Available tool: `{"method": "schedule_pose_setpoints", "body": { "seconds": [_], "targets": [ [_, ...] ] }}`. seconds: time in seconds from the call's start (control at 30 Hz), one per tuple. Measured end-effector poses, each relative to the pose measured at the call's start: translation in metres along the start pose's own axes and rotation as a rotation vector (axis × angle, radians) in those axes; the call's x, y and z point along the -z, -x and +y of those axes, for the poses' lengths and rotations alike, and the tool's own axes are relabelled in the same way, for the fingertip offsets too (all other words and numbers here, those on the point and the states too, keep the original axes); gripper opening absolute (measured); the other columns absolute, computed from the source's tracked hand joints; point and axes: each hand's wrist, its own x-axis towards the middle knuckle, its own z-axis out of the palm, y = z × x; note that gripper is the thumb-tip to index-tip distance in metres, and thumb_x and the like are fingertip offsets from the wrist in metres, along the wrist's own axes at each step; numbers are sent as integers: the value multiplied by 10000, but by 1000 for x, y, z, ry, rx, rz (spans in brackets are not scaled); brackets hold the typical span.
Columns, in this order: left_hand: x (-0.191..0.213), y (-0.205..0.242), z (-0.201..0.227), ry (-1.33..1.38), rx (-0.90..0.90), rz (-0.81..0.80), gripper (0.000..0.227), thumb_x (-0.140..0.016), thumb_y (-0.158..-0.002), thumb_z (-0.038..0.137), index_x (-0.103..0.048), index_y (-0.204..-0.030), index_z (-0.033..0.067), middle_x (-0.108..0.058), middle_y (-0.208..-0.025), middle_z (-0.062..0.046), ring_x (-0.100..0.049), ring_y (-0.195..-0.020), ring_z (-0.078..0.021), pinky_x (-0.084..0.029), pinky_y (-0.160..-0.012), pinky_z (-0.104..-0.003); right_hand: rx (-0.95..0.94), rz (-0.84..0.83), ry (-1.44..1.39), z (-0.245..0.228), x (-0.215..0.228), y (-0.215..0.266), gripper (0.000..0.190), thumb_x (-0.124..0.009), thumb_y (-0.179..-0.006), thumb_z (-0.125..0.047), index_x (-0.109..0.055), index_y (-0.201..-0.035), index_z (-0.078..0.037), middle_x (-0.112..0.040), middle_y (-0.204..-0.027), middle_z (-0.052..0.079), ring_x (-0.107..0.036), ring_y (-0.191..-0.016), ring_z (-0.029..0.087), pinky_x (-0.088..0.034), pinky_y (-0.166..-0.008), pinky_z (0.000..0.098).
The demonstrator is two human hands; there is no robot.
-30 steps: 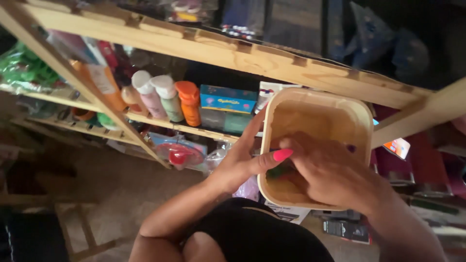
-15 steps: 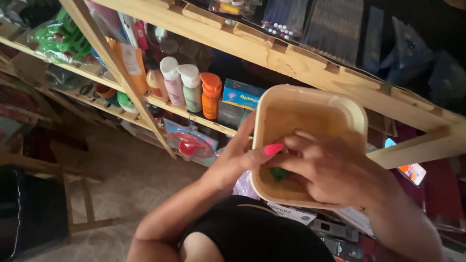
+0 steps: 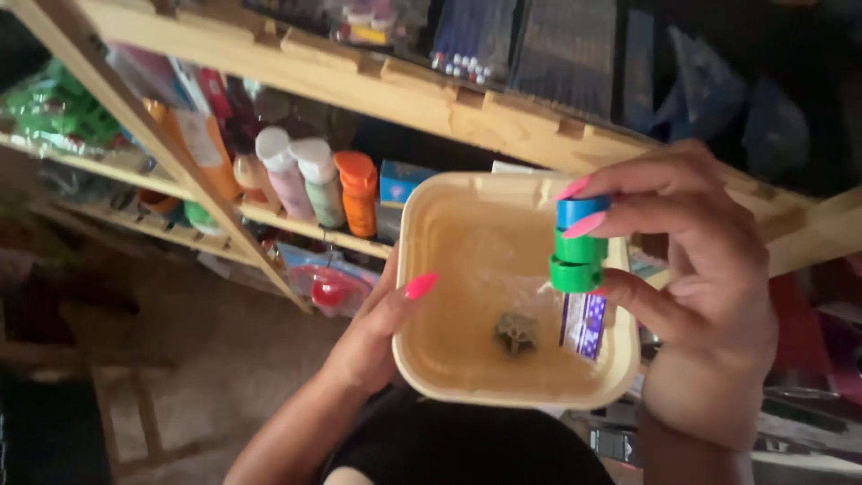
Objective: Picking various stationery items from shelves and placing them into a plastic bin
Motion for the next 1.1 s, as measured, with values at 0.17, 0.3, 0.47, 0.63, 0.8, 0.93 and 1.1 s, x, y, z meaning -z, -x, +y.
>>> {"method": "schedule_pose_setpoints", "body": {
  "seconds": [0.17,0.3,0.47,0.63,0.8,0.93,1.1],
  "targets": [
    [17,-17,18,-12,38,-64,778,-657,-806,231,-378,-1522,104,-590,-1338,-146,-612,-1149,-272,-531,-906,-407,-94,122,-110,8,-1,-16,308,-681,-880,-156,-563,-1133,-27,-585,-1214,166,-582,-1290,345,-527,-1144,435],
    [27,-32,43,-30,113,-141,880,-699,-714,198,-368,-1522,91,-605,-1325,-175,-616,-1173,-315,-536,-920,-425,-433,291,-295,12,-1,-35,444,-700,-803,26,-537,-1214,43,-604,-1294,210,-647,-1259,317,-600,-1048,358],
    [39,-56,78,-52,149,-339,938,-751,-752,203,-285,-1556,71,-572,-1386,-156,-569,-1252,-282,-498,-996,-398,-570,251,-98,40,-6,-85,406,-710,-888,74,-565,-1263,19,-656,-1255,132,-642,-1070,189,-522,-881,245],
    [38,-78,116,57,326,-537,937,-792,-875,228,-195,-1588,111,-473,-1507,-172,-475,-1379,-322,-423,-1107,-459,-442,153,276,75,-20,-104,373,-778,-875,-7,-642,-1223,-4,-677,-1252,148,-631,-1161,257,-511,-887,341],
    [53,-97,125,-88,405,-565,988,-813,-877,368,-170,-1591,138,-419,-1555,-118,-398,-1430,-272,-351,-1139,-439,-421,74,384,101,-23,-113,356,-766,-886,-56,-654,-1217,6,-658,-1237,154,-631,-1154,286,-500,-900,384],
    [55,-103,120,-159,334,-590,1050,-823,-879,472,-138,-1595,123,-371,-1582,-120,-349,-1456,-271,-318,-1156,-455,-401,-69,433,112,-18,-116,490,-744,-860,-91,-612,-1323,-4,-602,-1299,181,-599,-1173,311,-536,-944,407],
    [49,-105,112,-62,304,-576,1013,-853,-871,387,-185,-1579,104,-437,-1525,-171,-446,-1394,-319,-403,-1113,-472,-353,-82,440,112,-14,-114,477,-726,-910,-151,-601,-1352,-24,-566,-1395,168,-570,-1284,296,-438,-1074,409]
  ]
}}
